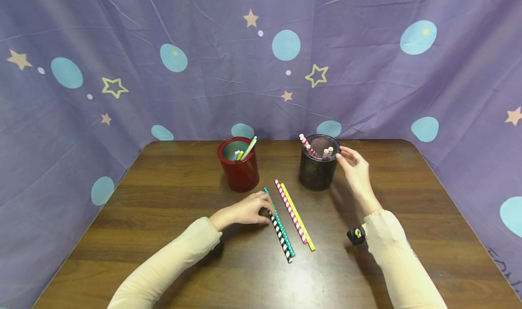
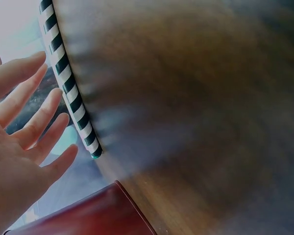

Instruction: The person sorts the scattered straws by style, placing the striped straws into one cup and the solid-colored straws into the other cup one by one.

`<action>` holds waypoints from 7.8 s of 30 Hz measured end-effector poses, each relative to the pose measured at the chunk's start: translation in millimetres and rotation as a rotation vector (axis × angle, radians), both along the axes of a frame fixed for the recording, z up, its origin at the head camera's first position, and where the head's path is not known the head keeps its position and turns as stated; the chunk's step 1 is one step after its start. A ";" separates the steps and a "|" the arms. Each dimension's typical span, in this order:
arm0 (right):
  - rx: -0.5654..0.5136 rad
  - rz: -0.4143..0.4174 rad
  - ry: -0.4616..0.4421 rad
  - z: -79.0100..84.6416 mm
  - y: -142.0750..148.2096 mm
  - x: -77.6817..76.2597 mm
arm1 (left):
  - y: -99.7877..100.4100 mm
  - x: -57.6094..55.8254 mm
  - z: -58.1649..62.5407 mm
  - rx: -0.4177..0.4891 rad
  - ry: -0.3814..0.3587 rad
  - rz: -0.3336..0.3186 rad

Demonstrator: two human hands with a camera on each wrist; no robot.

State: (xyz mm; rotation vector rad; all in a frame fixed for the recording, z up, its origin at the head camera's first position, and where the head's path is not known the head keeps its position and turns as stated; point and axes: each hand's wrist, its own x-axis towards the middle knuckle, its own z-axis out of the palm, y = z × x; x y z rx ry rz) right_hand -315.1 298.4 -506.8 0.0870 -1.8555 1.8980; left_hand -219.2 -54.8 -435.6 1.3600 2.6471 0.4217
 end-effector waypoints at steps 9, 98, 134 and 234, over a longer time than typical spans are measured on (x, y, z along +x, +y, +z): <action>-0.003 0.005 -0.010 1.6 -0.9 2.0 | 0.5 1.1 -2.4 -0.046 0.041 -0.018; 0.019 -0.028 -0.035 2.5 -2.2 3.0 | 19.2 20.0 52.0 0.835 -0.152 0.199; -0.002 -0.005 -0.022 1.1 -1.4 2.4 | 60.5 18.0 93.4 1.108 -0.189 0.360; 0.015 -0.017 -0.021 1.4 -1.4 1.6 | 110.4 -39.1 78.2 1.020 0.079 0.317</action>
